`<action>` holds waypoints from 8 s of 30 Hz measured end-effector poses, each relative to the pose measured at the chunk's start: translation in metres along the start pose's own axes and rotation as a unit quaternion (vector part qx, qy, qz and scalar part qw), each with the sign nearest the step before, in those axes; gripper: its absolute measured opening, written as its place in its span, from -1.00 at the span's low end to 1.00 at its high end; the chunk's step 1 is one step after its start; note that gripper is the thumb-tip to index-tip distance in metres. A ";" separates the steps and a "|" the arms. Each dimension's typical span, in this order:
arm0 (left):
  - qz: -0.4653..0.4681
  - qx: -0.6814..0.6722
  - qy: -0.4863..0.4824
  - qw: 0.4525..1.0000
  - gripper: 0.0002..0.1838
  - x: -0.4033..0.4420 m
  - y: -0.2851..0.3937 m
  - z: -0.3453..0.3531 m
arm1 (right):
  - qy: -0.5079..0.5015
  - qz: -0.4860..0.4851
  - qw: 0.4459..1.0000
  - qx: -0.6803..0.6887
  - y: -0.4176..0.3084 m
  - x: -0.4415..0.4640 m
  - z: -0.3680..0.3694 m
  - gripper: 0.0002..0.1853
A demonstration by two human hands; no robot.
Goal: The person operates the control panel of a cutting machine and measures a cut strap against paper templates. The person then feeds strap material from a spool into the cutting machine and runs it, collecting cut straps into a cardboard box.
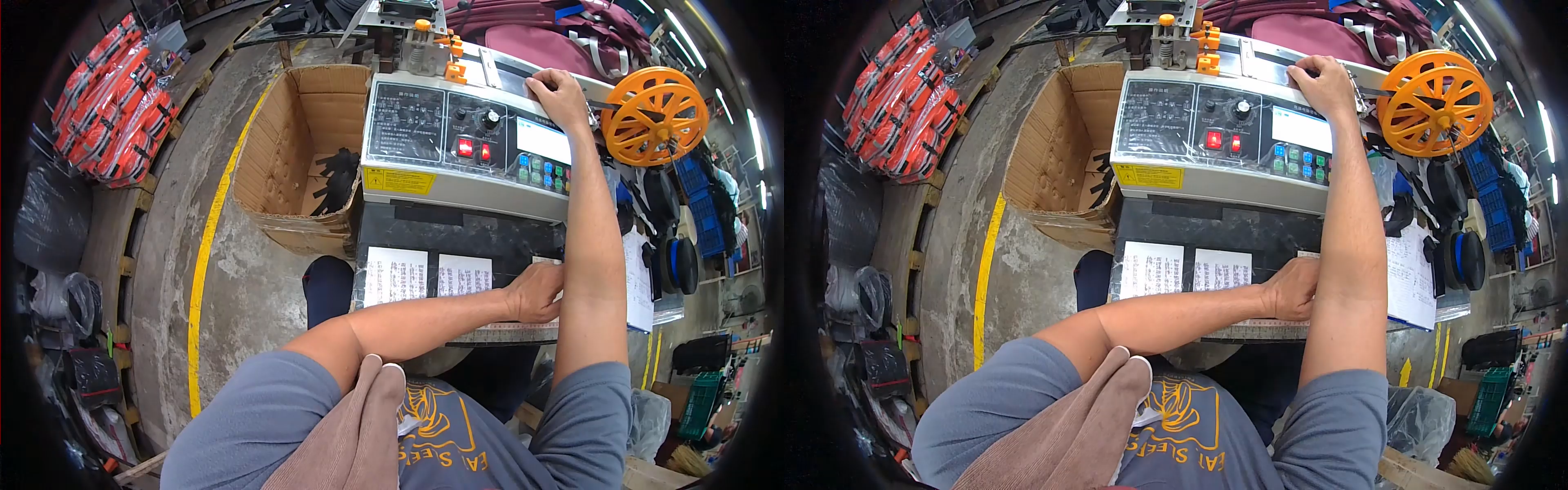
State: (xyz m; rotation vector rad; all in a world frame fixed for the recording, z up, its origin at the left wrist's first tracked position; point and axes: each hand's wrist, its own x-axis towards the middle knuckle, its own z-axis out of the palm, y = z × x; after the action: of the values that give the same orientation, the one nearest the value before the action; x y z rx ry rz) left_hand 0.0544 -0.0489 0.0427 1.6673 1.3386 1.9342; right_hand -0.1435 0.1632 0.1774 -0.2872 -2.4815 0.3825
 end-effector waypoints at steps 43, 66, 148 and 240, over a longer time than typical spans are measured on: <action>-0.018 0.014 -0.007 1.000 -0.55 0.000 -0.002 0.004 | 0.006 -0.005 1.000 -0.002 0.003 0.001 0.002 -0.59; -0.009 0.013 0.017 1.000 -0.50 -0.001 -0.002 0.005 | -0.002 0.005 1.000 -0.008 0.000 0.000 0.001 -0.60; -0.318 -0.677 -0.199 0.633 -0.31 -0.008 -0.035 -0.001 | 0.015 -0.001 0.999 -0.032 0.000 -0.001 0.000 -0.63; -0.348 -0.580 -0.070 0.733 -0.49 0.010 -0.022 -0.010 | -0.021 0.032 0.999 0.010 0.004 0.003 0.000 -0.65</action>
State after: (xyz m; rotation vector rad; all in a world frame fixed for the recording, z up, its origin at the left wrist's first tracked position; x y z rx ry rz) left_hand 0.0348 -0.0350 0.0330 0.5192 0.3185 1.4980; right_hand -0.1456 0.1679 0.1774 -0.3559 -2.5136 0.4437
